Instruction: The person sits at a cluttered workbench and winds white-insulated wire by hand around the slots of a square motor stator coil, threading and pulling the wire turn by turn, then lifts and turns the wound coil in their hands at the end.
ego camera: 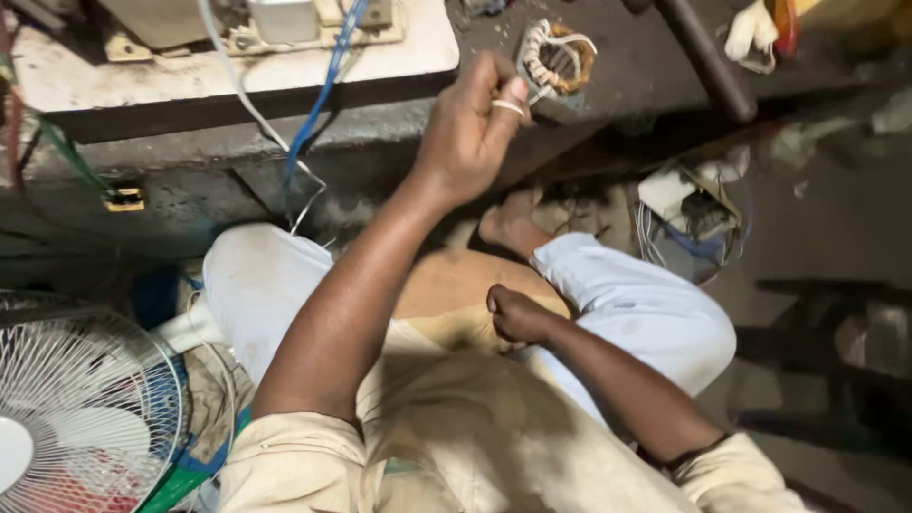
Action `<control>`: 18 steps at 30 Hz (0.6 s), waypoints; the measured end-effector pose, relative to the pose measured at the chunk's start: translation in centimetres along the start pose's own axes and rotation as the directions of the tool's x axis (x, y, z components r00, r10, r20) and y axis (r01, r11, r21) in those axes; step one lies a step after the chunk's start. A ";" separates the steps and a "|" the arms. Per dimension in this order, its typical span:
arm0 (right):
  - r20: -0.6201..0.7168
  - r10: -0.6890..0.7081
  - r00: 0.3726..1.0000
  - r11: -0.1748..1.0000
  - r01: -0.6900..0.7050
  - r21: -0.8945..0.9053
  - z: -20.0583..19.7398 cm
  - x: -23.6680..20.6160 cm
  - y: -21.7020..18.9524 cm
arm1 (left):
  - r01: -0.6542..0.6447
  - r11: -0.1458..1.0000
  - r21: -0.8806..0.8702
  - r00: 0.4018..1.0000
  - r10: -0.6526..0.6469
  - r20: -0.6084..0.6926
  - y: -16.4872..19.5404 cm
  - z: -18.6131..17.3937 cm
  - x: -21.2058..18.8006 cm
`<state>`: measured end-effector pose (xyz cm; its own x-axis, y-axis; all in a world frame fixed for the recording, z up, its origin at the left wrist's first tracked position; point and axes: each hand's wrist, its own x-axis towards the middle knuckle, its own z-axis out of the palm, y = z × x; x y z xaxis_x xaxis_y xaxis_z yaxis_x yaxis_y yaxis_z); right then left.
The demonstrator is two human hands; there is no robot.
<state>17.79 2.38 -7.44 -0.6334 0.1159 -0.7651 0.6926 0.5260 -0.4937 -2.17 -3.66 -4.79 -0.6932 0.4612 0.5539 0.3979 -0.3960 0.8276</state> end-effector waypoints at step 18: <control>0.091 0.154 0.984 0.941 -0.118 -0.319 -1.0 0.2 -2.2 | 0.041 0.995 0.086 0.998 -0.046 0.049 0.8 -0.8 -0.3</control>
<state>15.81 2.10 -6.14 -0.4855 0.1184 -0.8662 0.6159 0.7495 -0.2427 -2.09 -4.71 -4.40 -0.6806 0.5169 0.5192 0.4188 -0.3069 0.8546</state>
